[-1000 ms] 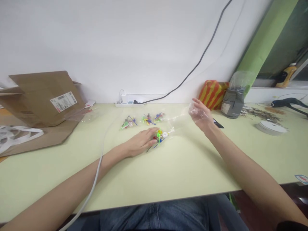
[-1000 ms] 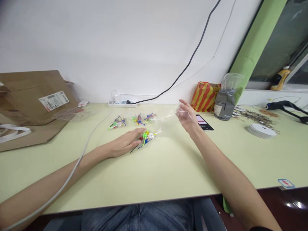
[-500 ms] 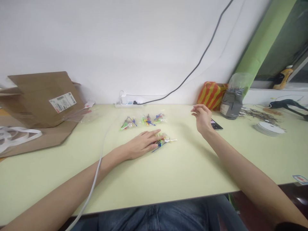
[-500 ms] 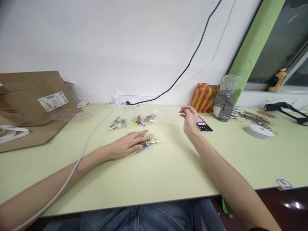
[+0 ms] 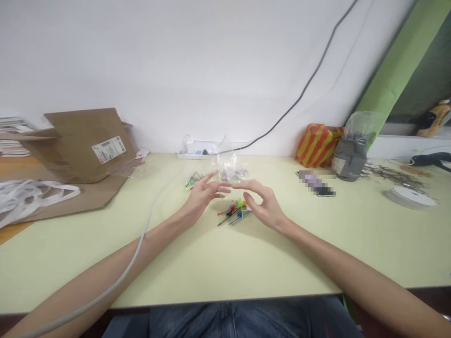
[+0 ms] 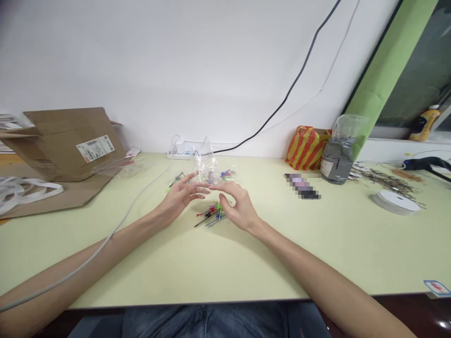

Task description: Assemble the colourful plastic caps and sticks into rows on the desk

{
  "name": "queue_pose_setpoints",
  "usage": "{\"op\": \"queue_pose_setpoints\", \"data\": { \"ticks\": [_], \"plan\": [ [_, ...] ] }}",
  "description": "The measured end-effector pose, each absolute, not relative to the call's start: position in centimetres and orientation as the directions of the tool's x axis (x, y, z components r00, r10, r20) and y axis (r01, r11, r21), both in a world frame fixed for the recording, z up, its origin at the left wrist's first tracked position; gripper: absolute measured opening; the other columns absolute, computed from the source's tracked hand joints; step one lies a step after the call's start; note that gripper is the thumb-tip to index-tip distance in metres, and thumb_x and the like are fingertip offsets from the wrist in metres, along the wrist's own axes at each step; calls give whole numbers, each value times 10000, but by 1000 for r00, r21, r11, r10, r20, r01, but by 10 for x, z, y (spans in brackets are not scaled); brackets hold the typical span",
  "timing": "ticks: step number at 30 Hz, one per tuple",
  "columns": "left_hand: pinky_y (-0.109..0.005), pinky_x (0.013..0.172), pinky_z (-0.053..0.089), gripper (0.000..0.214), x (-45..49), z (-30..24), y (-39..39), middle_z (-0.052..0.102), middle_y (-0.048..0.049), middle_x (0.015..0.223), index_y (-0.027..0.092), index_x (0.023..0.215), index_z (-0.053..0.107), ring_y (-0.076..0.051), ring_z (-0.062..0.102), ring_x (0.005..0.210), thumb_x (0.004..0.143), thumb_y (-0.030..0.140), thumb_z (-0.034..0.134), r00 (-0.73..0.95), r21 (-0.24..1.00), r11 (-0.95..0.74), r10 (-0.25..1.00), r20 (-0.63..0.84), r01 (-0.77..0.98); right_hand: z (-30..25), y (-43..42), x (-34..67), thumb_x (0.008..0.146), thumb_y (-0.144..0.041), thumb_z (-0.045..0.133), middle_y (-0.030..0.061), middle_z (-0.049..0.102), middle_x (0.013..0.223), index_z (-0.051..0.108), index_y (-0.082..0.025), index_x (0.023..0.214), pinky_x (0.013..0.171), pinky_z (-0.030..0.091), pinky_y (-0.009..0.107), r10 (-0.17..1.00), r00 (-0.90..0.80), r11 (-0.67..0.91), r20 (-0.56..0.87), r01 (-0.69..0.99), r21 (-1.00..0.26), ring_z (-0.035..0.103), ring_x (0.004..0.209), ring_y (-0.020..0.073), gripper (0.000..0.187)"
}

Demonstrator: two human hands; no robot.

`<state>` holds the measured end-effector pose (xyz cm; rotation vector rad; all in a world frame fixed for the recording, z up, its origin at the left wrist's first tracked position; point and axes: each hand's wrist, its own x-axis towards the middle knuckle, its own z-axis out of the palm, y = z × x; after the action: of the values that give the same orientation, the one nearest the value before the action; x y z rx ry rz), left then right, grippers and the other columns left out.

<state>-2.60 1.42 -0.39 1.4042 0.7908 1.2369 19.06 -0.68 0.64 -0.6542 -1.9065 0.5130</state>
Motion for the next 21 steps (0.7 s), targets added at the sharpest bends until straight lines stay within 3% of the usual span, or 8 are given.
{"op": "queue_pose_setpoints", "data": {
  "ticks": [4,8,11,17,21],
  "plan": [
    [-308,750,503,835,-26,0,9,691,-25,856,231,1490,355,-164,654,765,789,348,793,161,948,-299,936,314,-108,1,6,196,962,-390,539,48,741,975,484,-269,1159,855,500,389,807,-205,576,554,63,-815,675,912,208,237],
    [-306,744,504,829,-24,1,6,654,15,804,250,1496,341,-137,629,706,798,337,779,199,947,-312,926,321,-73,-5,23,202,885,-488,642,-8,704,738,421,-251,1152,676,491,309,870,-243,436,430,-29,-899,636,674,169,419],
    [-323,771,520,816,-24,-1,8,634,36,762,253,1492,348,-131,629,683,799,326,773,188,940,-338,921,342,-52,-10,30,205,809,-491,721,-37,678,696,412,-248,1179,608,488,284,875,-283,394,393,-54,-917,600,581,144,540],
    [-299,717,538,804,-24,-3,15,609,48,724,237,1444,407,-137,645,666,749,288,808,104,925,-379,919,381,-36,-10,33,203,823,-471,689,-60,609,633,429,-246,1181,520,448,244,868,-251,447,428,20,-894,637,613,165,497],
    [-310,737,549,813,-26,-1,16,614,53,722,246,1453,398,-130,646,653,752,285,807,114,916,-399,909,400,-33,-5,34,207,819,-442,702,-40,635,655,446,-236,1234,567,471,262,862,-235,478,449,87,-874,672,698,190,529]
  ]
}}
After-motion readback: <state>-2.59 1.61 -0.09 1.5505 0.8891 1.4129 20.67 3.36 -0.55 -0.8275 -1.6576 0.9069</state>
